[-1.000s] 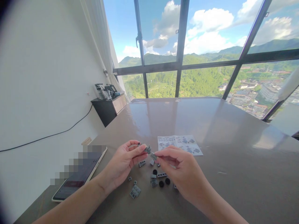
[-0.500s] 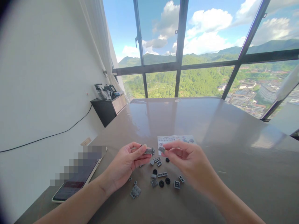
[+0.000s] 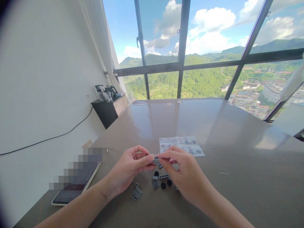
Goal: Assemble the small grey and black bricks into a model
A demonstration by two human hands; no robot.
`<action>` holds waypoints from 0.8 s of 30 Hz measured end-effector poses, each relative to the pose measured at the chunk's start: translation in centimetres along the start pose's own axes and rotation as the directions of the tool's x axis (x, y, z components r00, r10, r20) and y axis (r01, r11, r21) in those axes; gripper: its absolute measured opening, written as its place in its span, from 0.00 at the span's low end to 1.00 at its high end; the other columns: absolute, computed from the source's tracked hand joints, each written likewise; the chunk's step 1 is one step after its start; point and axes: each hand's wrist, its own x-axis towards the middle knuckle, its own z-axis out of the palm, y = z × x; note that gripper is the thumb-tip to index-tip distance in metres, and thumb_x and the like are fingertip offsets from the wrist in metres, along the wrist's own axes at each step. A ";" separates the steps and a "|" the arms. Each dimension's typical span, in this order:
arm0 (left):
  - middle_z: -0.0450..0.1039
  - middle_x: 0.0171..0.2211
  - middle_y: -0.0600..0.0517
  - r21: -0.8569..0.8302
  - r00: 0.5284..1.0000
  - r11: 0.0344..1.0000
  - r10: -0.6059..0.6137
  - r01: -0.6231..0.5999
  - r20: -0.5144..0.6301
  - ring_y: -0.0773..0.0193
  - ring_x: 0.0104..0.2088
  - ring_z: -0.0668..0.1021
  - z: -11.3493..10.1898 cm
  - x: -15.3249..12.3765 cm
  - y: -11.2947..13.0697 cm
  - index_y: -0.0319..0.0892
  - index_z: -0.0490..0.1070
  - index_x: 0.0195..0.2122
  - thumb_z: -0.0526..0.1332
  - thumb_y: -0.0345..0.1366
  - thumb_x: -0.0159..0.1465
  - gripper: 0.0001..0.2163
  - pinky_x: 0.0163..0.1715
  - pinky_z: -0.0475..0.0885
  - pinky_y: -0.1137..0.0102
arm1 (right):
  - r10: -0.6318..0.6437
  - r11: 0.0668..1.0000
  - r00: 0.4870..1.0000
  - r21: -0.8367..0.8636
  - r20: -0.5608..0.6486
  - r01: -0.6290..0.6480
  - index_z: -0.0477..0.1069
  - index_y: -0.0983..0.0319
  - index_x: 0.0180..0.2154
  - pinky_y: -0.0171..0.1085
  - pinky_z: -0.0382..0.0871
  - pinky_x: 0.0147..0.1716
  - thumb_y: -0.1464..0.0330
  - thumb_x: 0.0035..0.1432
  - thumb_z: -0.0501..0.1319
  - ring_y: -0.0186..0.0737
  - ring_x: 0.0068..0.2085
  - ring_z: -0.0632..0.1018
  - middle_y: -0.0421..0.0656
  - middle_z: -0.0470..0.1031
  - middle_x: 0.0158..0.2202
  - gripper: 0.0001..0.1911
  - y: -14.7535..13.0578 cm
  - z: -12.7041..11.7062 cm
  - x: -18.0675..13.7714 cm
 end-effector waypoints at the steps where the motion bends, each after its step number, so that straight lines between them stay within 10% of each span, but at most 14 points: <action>1: 0.77 0.28 0.52 -0.007 1.000 1.000 -0.009 0.009 0.004 0.66 0.31 0.81 0.0 0.0 0.0 0.37 0.70 0.33 0.75 0.35 0.52 0.15 0.39 0.79 0.68 | -0.011 1.000 1.000 -0.016 -0.009 0.011 0.81 0.59 0.38 0.37 0.74 0.34 0.66 0.64 0.59 0.40 0.34 0.77 0.44 0.77 0.33 0.11 0.1 0.1 0.0; 24: 0.82 0.34 0.46 -0.110 0.993 0.988 -0.098 0.104 0.061 0.64 0.34 0.83 0.0 -0.1 -0.2 0.34 0.77 0.38 0.76 0.30 0.50 0.16 0.43 0.78 0.67 | -0.284 0.927 0.958 -0.246 0.032 0.283 0.72 0.60 0.44 0.39 0.72 0.43 0.74 0.67 0.54 0.42 0.43 0.77 0.48 0.72 0.45 0.09 0.3 0.1 -0.6</action>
